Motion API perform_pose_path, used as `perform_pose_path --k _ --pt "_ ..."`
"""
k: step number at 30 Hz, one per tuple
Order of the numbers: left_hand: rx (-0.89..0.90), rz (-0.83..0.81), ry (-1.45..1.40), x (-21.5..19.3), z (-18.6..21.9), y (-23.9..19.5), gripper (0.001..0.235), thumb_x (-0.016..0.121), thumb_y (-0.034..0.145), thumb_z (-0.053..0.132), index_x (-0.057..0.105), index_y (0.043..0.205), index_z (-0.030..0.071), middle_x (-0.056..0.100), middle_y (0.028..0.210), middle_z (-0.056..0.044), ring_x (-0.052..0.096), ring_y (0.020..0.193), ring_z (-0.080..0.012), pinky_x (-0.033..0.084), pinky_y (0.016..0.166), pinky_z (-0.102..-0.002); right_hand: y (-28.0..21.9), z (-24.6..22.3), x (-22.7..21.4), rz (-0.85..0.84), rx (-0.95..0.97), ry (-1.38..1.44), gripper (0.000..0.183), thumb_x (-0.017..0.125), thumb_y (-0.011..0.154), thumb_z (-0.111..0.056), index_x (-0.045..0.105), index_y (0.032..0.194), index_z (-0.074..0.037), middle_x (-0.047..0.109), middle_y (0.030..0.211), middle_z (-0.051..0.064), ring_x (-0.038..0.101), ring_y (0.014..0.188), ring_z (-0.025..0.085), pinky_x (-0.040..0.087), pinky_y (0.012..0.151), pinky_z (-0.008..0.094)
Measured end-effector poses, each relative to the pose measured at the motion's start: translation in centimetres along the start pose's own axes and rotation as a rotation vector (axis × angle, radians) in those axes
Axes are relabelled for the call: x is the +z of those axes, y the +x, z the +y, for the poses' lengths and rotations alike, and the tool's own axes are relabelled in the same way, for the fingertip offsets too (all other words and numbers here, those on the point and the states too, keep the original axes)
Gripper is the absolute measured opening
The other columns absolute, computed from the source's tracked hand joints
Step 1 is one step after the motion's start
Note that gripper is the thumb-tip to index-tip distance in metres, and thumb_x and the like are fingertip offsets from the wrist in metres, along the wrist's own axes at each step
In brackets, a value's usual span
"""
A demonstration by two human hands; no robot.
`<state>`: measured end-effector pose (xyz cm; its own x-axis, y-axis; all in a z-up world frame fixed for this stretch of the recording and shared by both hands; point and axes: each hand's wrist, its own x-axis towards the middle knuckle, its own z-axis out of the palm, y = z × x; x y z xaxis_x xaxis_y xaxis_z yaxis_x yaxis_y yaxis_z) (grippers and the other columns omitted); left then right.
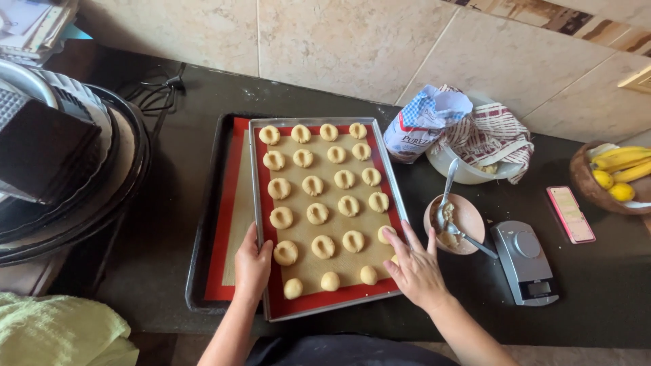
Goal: The person presses indentations into rows of cookie dough balls on a baking sheet using their thumbs. They then use a spoon to scoop a white filling from a bowl and place it into each indentation on the cookies.
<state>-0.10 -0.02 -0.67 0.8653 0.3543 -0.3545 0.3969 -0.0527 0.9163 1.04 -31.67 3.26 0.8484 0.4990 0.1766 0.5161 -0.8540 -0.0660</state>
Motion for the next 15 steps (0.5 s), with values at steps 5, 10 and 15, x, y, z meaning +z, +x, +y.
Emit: perform_pose_path --k 5,10,15 --pt "0.026 0.007 0.025 0.1 -0.2 0.2 0.058 0.053 0.081 0.015 0.04 0.137 0.007 0.055 0.131 -0.007 0.05 0.122 -0.0194 0.038 0.101 -0.03 -0.4 0.3 0.9 -0.058 0.04 0.016 0.063 0.016 0.093 -0.053 0.028 0.142 -0.015 0.055 0.13 -0.008 0.017 0.141 0.023 0.002 0.108 0.061" --pt "0.041 0.04 0.056 -0.3 1.6 -0.9 0.056 0.058 0.084 0.011 0.045 0.138 0.008 0.065 0.108 -0.024 0.057 0.112 -0.0333 0.047 0.089 -0.047 -0.7 1.9 1.1 -0.18 0.172 0.245 0.055 0.019 0.094 -0.049 0.037 0.137 -0.018 0.055 0.133 0.0 0.018 0.142 0.023 0.002 0.106 0.065" --pt "0.075 -0.007 0.004 -0.2 1.3 -0.6 0.049 0.05 0.08 0.01 0.05 0.129 0.013 0.066 0.116 -0.002 0.061 0.105 -0.0159 0.044 0.09 -0.028 -3.1 -0.3 -2.0 0.124 0.112 0.328 0.052 0.017 0.098 -0.044 0.045 0.129 -0.012 0.057 0.13 0.003 0.031 0.138 0.026 -0.001 0.113 0.056"
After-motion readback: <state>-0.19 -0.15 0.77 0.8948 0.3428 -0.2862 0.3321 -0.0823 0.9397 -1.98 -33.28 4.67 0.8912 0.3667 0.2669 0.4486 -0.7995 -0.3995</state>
